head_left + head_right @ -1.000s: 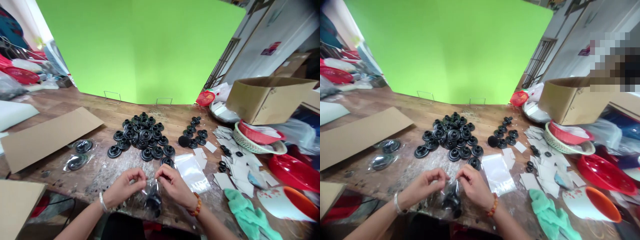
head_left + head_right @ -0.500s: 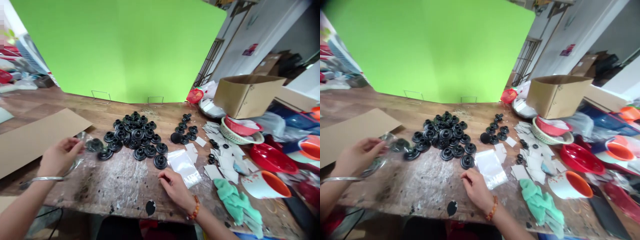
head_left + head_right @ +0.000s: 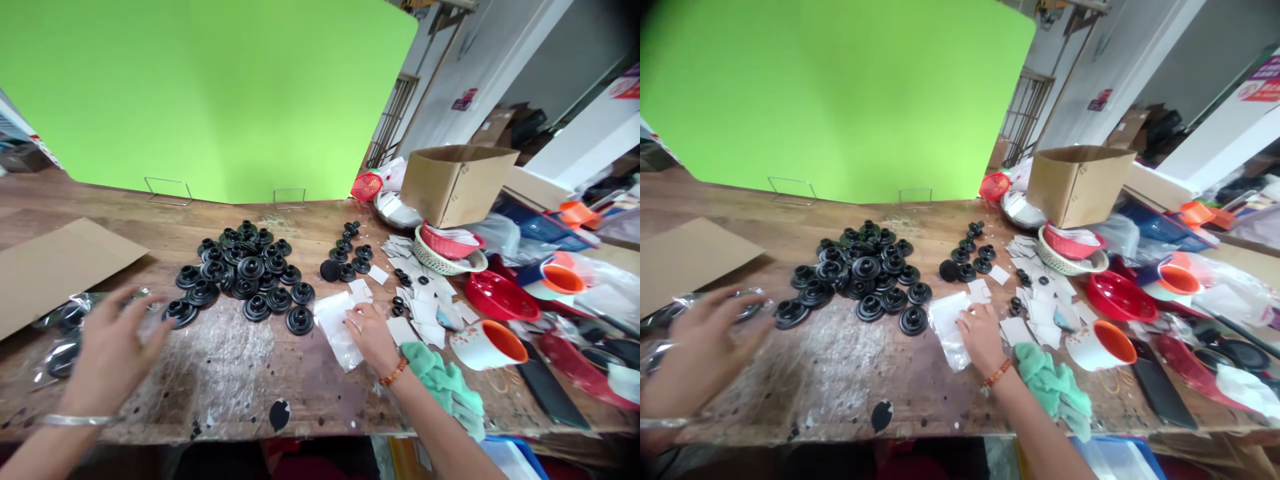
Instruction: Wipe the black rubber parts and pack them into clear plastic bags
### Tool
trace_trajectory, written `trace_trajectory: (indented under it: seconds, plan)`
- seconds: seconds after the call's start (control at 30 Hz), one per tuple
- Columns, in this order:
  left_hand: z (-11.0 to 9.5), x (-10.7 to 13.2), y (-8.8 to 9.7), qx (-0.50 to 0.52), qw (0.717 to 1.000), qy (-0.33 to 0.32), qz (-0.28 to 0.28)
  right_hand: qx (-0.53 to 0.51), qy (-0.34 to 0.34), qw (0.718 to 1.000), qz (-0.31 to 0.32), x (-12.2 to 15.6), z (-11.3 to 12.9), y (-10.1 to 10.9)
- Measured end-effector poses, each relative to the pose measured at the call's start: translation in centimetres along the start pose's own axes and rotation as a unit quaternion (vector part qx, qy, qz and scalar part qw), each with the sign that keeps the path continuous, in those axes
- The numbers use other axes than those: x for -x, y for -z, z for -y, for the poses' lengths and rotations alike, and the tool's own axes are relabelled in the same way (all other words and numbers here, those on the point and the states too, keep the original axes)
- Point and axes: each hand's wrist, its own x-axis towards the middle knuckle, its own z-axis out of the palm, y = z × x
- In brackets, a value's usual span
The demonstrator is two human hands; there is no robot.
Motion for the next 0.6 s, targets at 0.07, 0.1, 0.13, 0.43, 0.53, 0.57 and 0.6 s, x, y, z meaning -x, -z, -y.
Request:
trace_trajectory:
  seconds: [0.07,0.1,0.13,0.43,0.53,0.57,0.6]
  plan:
    - [-4.2,1.3,-1.2,0.077,0.991,-0.012,0.112,0.030,0.010,0.999,0.013,-0.1,0.6,-0.4]
    - [-6.1,2.1,-1.8,0.127,0.978,-0.001,0.165,0.040,0.015,0.999,0.020,-0.1,0.9,-0.6]
    - [-7.8,2.9,-2.5,0.168,0.958,0.017,0.232,0.048,0.021,0.998,0.027,0.0,1.1,-0.8]
    - [-13.2,6.9,-6.7,0.411,0.811,0.179,0.375,-0.076,0.011,0.993,-0.087,1.1,1.1,-1.0]
    - [-13.8,6.8,-7.2,0.464,0.788,0.205,0.349,-0.121,0.037,0.980,-0.154,2.0,1.6,-1.0]
    - [-14.1,6.7,-7.5,0.475,0.787,0.200,0.338,-0.120,0.050,0.980,-0.150,2.2,1.8,-1.0]
    - [-14.4,6.7,-7.8,0.481,0.790,0.189,0.329,-0.115,0.062,0.983,-0.130,2.2,2.0,-1.1]
